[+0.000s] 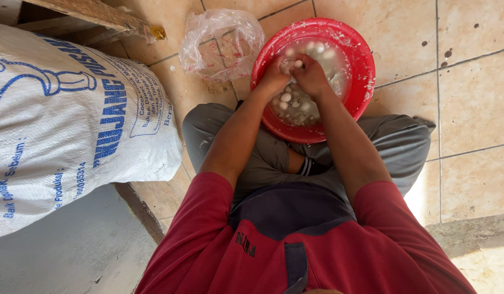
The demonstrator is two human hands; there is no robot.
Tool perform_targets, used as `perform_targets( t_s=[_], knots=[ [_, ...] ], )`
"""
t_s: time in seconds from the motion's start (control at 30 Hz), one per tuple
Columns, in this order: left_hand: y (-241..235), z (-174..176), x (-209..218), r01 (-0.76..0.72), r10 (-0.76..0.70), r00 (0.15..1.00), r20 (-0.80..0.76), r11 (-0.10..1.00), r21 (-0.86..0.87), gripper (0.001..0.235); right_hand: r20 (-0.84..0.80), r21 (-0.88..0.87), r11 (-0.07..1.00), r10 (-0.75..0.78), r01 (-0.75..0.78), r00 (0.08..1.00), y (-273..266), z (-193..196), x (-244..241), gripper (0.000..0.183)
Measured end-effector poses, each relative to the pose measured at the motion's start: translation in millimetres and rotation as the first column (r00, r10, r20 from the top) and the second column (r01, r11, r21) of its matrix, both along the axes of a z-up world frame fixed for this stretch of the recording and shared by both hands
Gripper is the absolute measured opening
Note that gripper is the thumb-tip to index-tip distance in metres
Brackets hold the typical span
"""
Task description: The person sits on a tiled floor and peels garlic cloves by hand, placing the peeled cloves into a red basin filled with water. The person repeatedly picks up cloves, removes the skins, and transfers the peeled cloves into a plastic bag.
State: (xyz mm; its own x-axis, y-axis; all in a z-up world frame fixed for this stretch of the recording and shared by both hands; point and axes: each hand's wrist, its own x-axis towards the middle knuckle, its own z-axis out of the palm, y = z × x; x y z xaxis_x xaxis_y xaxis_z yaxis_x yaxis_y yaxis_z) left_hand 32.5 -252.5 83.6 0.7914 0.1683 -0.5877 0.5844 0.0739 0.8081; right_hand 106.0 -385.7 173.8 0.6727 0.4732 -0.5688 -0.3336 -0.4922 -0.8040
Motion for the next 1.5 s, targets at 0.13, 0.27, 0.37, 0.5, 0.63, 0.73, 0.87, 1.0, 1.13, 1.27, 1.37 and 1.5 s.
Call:
perform_targets(
  t_s=[0.13, 0.27, 0.37, 0.5, 0.63, 0.73, 0.87, 1.0, 1.13, 1.27, 1.37, 1.5],
  knots=[
    [9.7, 40.6, 6.8, -0.082, -0.019, 0.943, -0.333, 0.954, -0.289, 0.059, -0.627, 0.179, 0.909, -0.188, 0.375, 0.756, -22.2, 15.5, 3.0, 0.028],
    [14.8, 93.3, 2.7, 0.009, -0.13, 0.961, -0.244, 0.897, -0.442, 0.044, -0.689, 0.223, 0.905, -0.118, 0.363, 0.716, -43.4, 39.6, 2.3, 0.03],
    [13.1, 112.4, -1.8, 0.083, -0.203, 0.959, -0.198, 0.87, -0.487, 0.042, -0.688, 0.219, 0.919, -0.093, 0.328, 0.72, -52.2, 50.1, -2.2, 0.03],
    [7.7, 108.6, -6.7, 0.102, -0.194, 0.967, -0.168, 0.892, -0.44, 0.039, -0.624, 0.157, 0.942, -0.137, 0.295, 0.769, -57.4, 58.0, -9.9, 0.028],
    [1.7, 88.9, -10.0, 0.016, -0.079, 0.964, -0.252, 0.97, -0.242, 0.04, -0.501, 0.081, 0.956, -0.206, 0.283, 0.84, -69.0, 63.3, -19.2, 0.025],
    [-1.4, 83.9, -12.4, -0.082, -0.004, 0.955, -0.297, 0.957, -0.277, 0.034, -0.573, 0.168, 0.892, -0.257, 0.419, 0.778, -76.9, 66.6, -28.2, 0.025],
    [2.5, 94.7, -18.3, -0.185, 0.048, 0.95, -0.309, 0.884, -0.43, 0.027, -0.514, 0.049, 0.922, -0.305, 0.383, 0.801, -74.4, 66.4, -33.1, 0.025],
    [14.2, 106.8, -27.3, -0.289, 0.154, 0.951, -0.269, 0.755, -0.589, 0.021, -0.543, 0.115, 0.943, -0.204, 0.313, 0.815, -71.6, 60.1, -28.3, 0.024],
    [46.2, 113.9, -33.9, -0.398, 0.316, 0.914, -0.254, 0.574, -0.716, 0.018, -0.6, 0.161, 0.92, -0.196, 0.356, 0.776, -67.4, 57.9, -25.4, 0.025],
    [91.7, 108.5, -35.7, -0.483, 0.538, 0.821, -0.188, 0.482, -0.731, 0.018, -0.616, 0.144, 0.927, -0.19, 0.347, 0.764, -60.1, 62.6, -21.4, 0.026],
    [114.0, 95.6, -31.1, -0.653, 0.649, 0.7, -0.297, 0.413, -0.635, 0.019, -0.656, 0.171, 0.894, -0.211, 0.415, 0.724, -56.1, 67.3, -18.0, 0.023],
    [137.0, 77.5, -24.0, -0.772, 0.753, 0.563, -0.341, 0.332, -0.542, 0.02, -0.702, 0.217, 0.842, -0.217, 0.494, 0.678, -47.6, 65.0, -15.1, 0.019]
  ],
)
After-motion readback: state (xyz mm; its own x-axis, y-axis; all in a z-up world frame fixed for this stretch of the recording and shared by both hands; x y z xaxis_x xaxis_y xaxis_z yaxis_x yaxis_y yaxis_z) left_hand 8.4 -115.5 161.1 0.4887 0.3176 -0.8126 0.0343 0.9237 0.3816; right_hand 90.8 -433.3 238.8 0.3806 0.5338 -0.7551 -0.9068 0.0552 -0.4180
